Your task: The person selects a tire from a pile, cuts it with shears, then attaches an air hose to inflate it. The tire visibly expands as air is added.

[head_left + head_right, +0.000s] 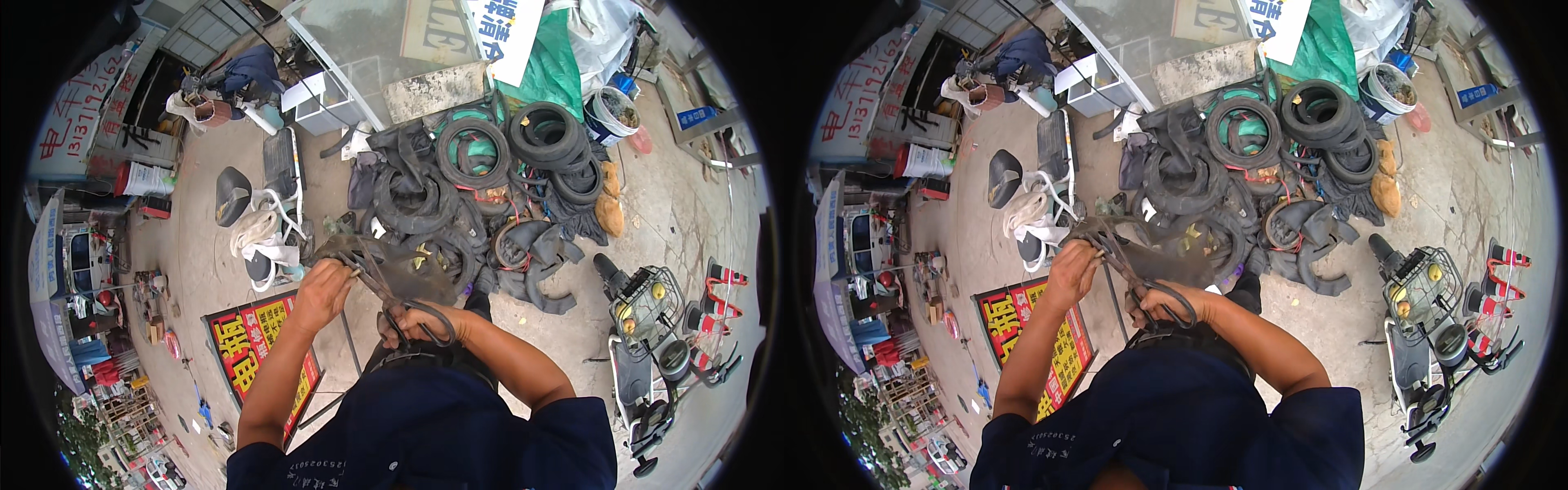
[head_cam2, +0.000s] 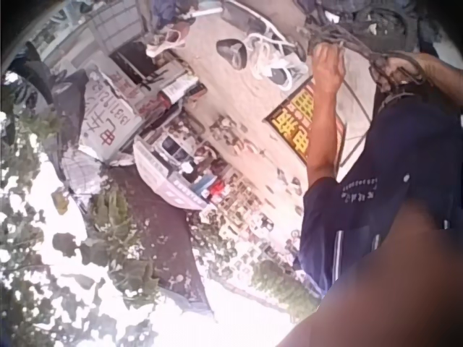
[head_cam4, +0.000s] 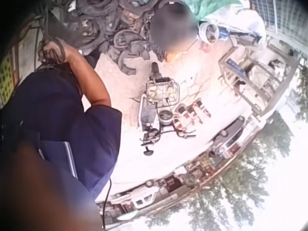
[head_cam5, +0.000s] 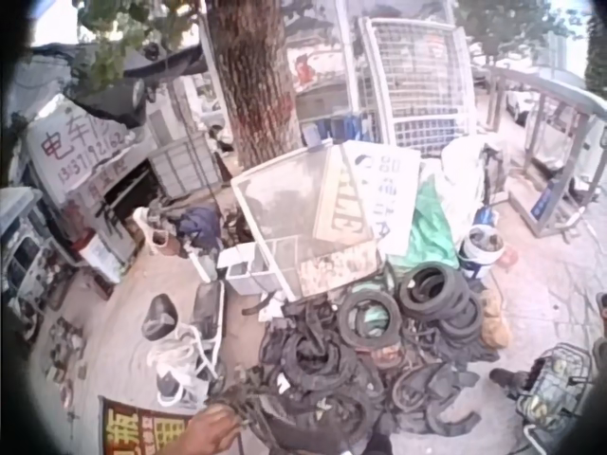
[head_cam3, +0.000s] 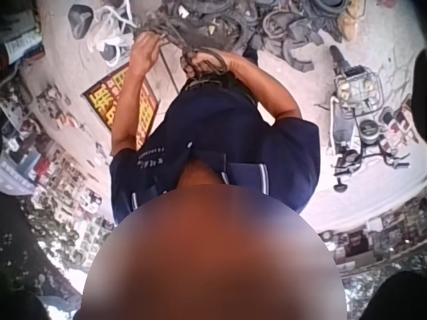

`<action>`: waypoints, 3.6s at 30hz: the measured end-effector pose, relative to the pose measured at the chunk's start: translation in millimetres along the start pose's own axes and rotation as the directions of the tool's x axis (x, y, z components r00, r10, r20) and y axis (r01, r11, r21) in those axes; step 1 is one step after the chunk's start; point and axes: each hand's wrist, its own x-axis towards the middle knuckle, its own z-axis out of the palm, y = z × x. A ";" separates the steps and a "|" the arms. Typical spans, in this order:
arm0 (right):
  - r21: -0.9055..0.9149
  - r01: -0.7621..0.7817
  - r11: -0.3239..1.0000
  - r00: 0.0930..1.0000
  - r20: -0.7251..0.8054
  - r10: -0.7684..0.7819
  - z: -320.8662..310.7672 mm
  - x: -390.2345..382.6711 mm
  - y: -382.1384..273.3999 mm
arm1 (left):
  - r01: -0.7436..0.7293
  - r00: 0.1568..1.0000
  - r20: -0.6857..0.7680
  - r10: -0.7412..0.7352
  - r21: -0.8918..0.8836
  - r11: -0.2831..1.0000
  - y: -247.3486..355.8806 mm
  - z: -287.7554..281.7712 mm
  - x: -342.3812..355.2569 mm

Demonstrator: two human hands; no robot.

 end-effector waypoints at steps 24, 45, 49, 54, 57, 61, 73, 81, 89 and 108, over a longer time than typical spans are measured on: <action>-0.476 -0.194 0.858 0.972 -0.208 0.105 25.0 6.3 -41.8 | -0.075 0.996 -0.037 0.075 -0.003 0.997 -13.7 5.0 -1.8; -0.658 -0.004 0.753 0.999 -0.038 -0.028 28.5 13.7 -69.7 | 0.258 0.965 0.166 -0.202 -0.477 0.840 14.5 -15.7 3.0; -0.631 -0.034 0.775 0.989 0.089 0.116 26.7 20.6 -82.7 | 0.229 0.967 0.201 -0.156 -0.419 0.878 17.4 -27.7 4.4; -0.596 -0.004 0.803 0.999 0.035 0.031 41.4 20.5 -77.3 | 0.174 0.980 -0.060 -0.192 -0.229 0.958 22.2 -31.1 6.5; -0.607 0.076 0.791 0.997 0.029 -0.074 51.8 24.8 -73.0 | 0.307 0.909 -0.173 -0.380 -0.340 0.889 32.8 -14.8 4.3; -0.606 0.002 0.795 0.997 -0.060 -0.049 55.5 23.3 -72.7 | 0.380 0.787 -0.084 -0.611 -0.714 0.588 34.6 8.2 -1.4; -0.468 0.117 0.876 0.974 -0.118 -0.193 54.6 29.4 -32.2 | 0.212 0.758 0.071 -0.648 -0.967 0.143 29.2 26.8 -3.8; -0.549 0.218 0.807 0.760 -0.422 -0.493 35.1 -4.0 -24.1 | 0.356 0.840 0.266 -0.473 -0.928 0.109 26.4 74.6 57.2; -0.807 -0.182 0.561 0.431 -0.579 -0.692 -16.9 -74.0 -39.7 | 0.499 0.817 0.278 -0.506 -0.781 0.376 -8.2 121.1 64.3; -0.471 -0.593 0.653 0.180 -0.868 -0.463 -106.4 -157.8 103.3 | 0.534 -0.063 0.084 -0.994 -0.839 -0.105 -273.6 -57.5 -254.8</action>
